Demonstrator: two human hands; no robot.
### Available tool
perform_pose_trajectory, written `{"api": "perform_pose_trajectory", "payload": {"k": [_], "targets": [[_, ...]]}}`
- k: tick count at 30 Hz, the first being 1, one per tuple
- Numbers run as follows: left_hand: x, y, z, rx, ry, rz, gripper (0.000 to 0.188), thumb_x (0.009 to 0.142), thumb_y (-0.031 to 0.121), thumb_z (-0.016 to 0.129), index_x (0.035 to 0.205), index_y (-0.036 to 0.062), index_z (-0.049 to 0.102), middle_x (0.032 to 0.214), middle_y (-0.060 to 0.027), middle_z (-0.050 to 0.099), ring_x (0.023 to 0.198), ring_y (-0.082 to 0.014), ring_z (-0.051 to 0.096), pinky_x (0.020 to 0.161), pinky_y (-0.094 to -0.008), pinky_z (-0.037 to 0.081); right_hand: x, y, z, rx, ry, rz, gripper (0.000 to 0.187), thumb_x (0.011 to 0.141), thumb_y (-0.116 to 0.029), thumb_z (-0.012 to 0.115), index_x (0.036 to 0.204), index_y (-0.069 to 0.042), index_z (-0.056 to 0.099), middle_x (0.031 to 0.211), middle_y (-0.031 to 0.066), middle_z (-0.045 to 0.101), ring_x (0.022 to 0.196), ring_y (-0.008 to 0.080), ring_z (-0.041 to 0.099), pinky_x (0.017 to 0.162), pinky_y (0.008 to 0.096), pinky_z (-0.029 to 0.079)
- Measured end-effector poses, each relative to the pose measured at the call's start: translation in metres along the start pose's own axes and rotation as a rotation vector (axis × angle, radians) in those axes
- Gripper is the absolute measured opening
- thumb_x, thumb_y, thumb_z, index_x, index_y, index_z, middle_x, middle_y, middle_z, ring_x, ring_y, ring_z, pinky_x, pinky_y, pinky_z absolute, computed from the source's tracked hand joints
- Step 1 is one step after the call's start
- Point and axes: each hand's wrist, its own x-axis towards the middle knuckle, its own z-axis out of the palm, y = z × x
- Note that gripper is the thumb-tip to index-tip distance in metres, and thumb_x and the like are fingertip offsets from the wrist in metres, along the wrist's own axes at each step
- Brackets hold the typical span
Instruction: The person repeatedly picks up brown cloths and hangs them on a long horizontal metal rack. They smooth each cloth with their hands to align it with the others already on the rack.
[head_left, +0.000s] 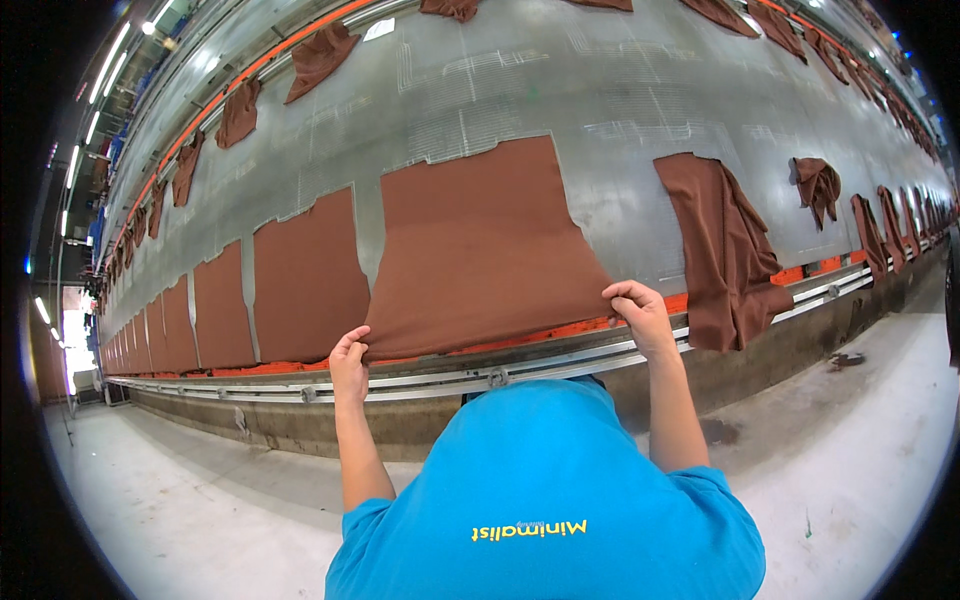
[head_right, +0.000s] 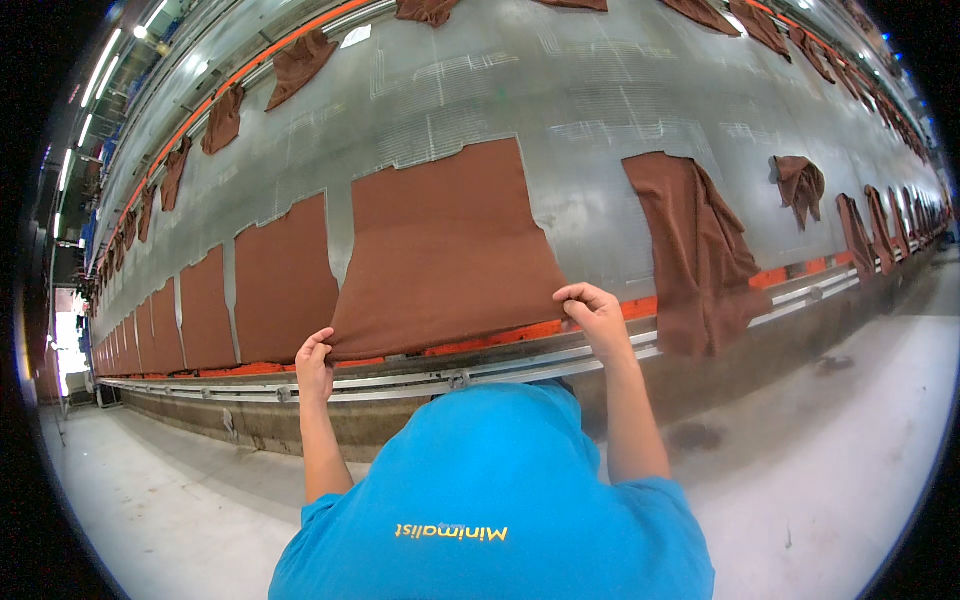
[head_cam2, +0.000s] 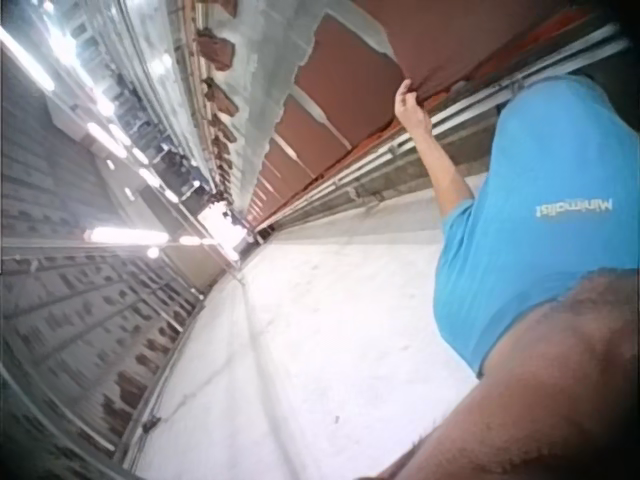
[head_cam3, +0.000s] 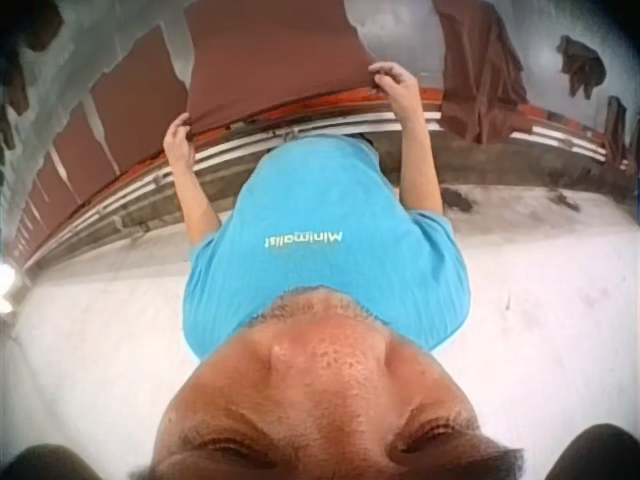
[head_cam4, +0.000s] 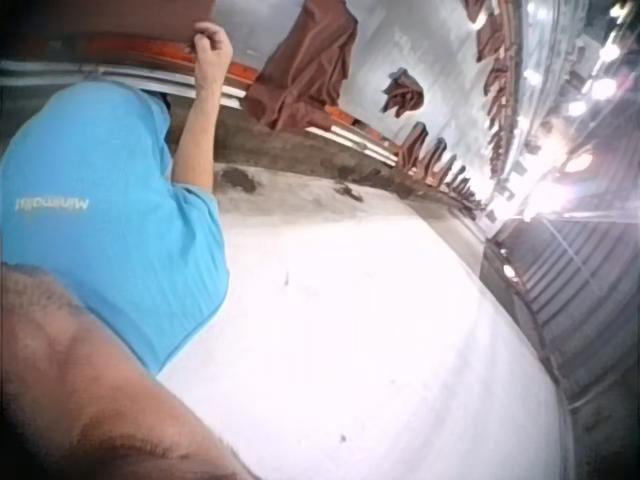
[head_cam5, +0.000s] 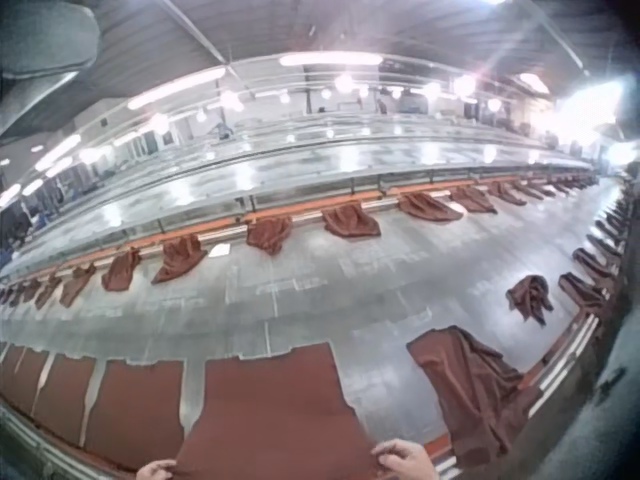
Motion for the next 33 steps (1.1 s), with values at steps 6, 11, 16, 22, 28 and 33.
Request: {"api": "perform_pose_trajectory", "payload": {"k": [6,11,16,22,28,33], "targets": [[0.0,-0.038,-0.029,0.38,0.028,-0.02,0.031,0.091,0.003,0.059,0.117,0.0004,0.075,0.08,0.0055,0.062,0.068,-0.0032,0.053,0.062,-0.0238,0.049,-0.017,-0.002,-0.007,-0.369,-0.049,0.156,0.017,0.095,-0.01,0.065,0.101,0.001,0.076,0.082,0.0017,0.07,0.071,0.0099,0.062,0.067,0.0263,0.051],[0.012,-0.066,-0.021,0.62,-0.006,-0.103,0.033,0.09,0.006,0.059,0.119,0.0014,0.076,0.077,0.0,0.066,0.066,-0.0081,0.06,0.063,-0.0249,0.051,-0.014,0.047,-0.025,-0.715,-0.085,0.285,0.02,0.097,-0.015,0.066,0.097,0.002,0.077,0.075,0.0018,0.069,0.066,0.009,0.061,0.061,0.0281,0.05],[0.018,-0.074,-0.01,0.902,0.001,-0.042,0.033,0.089,0.008,0.061,0.117,0.0032,0.078,0.076,-0.0075,0.068,0.071,-0.0194,0.066,0.071,-0.0342,0.054,-0.01,0.083,-0.029,-0.921,-0.072,0.21,0.023,0.093,-0.019,0.069,0.098,0.001,0.078,0.077,0.0127,0.073,0.068,0.0226,0.068,0.068,0.0377,0.054],[0.032,-0.072,-0.001,1.123,0.125,0.268,0.034,0.094,0.023,0.068,0.119,0.0016,0.073,0.117,-0.0184,0.067,0.102,-0.0332,0.066,0.091,-0.0432,0.053,0.04,0.086,-0.017,-1.024,0.194,-0.056,0.031,0.091,-0.03,0.074,0.103,-0.001,0.073,0.092,0.0207,0.072,0.093,0.0408,0.068,0.083,0.0478,0.054],[0.085,-0.055,0.066,1.256,-0.063,0.607,0.062,0.1,0.037,0.066,0.15,0.0036,0.049,0.159,-0.0265,0.038,0.144,-0.0435,0.04,0.119,-0.0509,0.034,0.123,0.087,0.004,-0.974,0.456,0.054,0.035,0.089,-0.034,0.076,0.101,-0.002,0.072,0.096,0.0189,0.071,0.096,0.0386,0.068,0.085,0.0496,0.054],[0.145,-0.064,0.136,1.448,-0.208,0.87,0.077,0.103,0.051,0.056,0.161,0.0036,0.035,0.166,-0.0287,0.028,0.154,-0.045,0.027,0.125,-0.0553,0.022,0.138,0.077,0.018,-1.011,0.386,0.053,0.028,0.088,-0.03,0.074,0.094,-0.002,0.068,0.089,0.0177,0.071,0.088,0.0357,0.069,0.081,0.0497,0.054]]}}
